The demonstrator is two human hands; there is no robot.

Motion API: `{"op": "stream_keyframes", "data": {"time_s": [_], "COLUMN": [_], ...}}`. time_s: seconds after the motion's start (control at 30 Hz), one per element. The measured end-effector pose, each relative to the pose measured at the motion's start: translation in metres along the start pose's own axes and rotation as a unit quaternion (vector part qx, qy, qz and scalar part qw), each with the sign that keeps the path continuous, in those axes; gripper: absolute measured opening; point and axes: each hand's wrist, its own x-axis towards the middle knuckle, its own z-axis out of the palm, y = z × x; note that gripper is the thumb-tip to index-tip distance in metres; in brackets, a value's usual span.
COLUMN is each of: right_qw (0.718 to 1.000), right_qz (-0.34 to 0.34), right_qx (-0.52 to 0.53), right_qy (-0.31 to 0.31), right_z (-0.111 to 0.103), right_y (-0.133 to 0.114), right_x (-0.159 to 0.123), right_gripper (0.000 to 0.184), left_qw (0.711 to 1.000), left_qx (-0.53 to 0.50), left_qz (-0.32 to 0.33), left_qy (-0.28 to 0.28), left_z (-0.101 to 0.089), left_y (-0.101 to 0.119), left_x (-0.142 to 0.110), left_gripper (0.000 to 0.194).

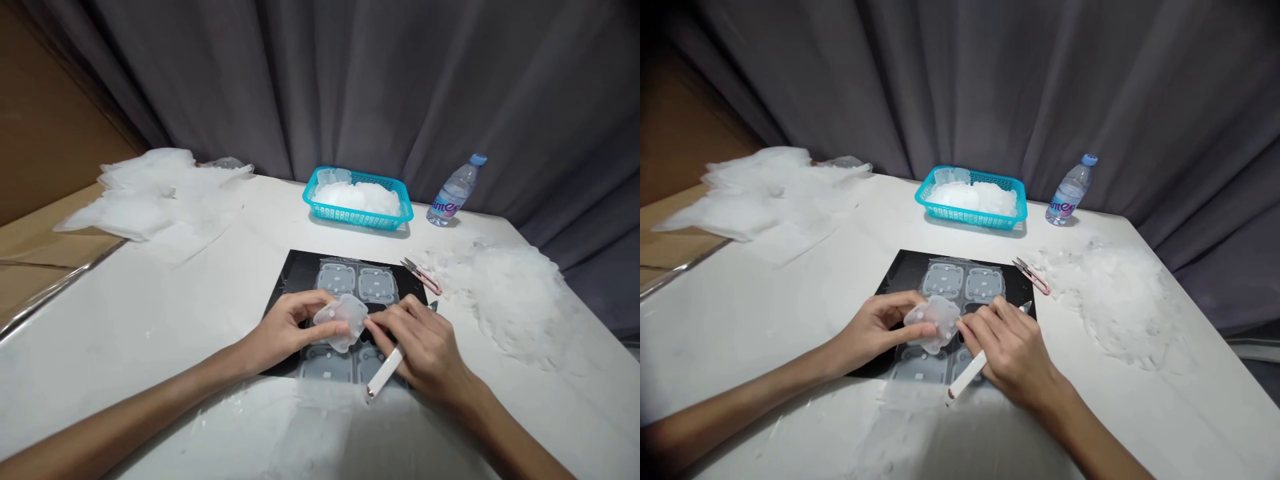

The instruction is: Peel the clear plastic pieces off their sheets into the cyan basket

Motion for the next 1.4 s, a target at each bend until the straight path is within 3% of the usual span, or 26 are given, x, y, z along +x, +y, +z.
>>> {"op": "stream_keyframes", "data": {"time_s": [0.3, 0.43, 0.57, 0.7, 0.8, 0.9, 1.03, 1.27, 1.4], "right_qw": [0.998, 0.995, 0.995, 0.994, 0.993, 0.994, 0.995, 0.994, 0.993], "right_qz": [0.037, 0.057, 0.062, 0.049, 0.049, 0.055, 0.056, 0.086, 0.105], "right_qx": [-0.056, -0.072, -0.078, -0.09, -0.093, -0.085, -0.082, -0.064, -0.053], "right_qy": [-0.022, -0.024, -0.005, 0.037, 0.045, 0.034, 0.023, 0.017, 0.016], "right_z": [0.009, 0.022, 0.038, 0.05, 0.053, 0.053, 0.049, 0.042, 0.04], "right_y": [0.011, 0.016, 0.019, 0.023, 0.025, 0.027, 0.027, 0.026, 0.026], "right_x": [-0.006, -0.01, -0.01, -0.01, -0.011, -0.012, -0.013, -0.011, -0.011], "right_gripper": [0.023, 0.026, 0.028, 0.031, 0.031, 0.03, 0.029, 0.027, 0.025], "left_qw": [1.0, 0.998, 0.988, 0.965, 0.956, 0.955, 0.966, 0.988, 0.996], "left_qx": [0.014, 0.05, 0.105, 0.138, 0.136, 0.121, 0.093, 0.049, -0.042], "left_qz": [-0.025, 0.002, 0.071, 0.157, 0.194, 0.207, 0.192, 0.134, 0.078], "left_qy": [0.003, 0.024, 0.09, 0.157, 0.173, 0.174, 0.148, 0.063, 0.017], "left_z": [-0.006, -0.022, -0.054, -0.08, -0.088, -0.088, -0.079, -0.041, -0.026], "left_y": [0.0, -0.004, 0.002, 0.03, 0.049, 0.056, 0.052, 0.05, 0.057], "left_x": [0.001, 0.014, 0.054, 0.11, 0.145, 0.164, 0.161, 0.121, 0.104], "left_gripper": [0.019, 0.02, 0.027, 0.034, 0.038, 0.041, 0.045, 0.04, 0.035]}}
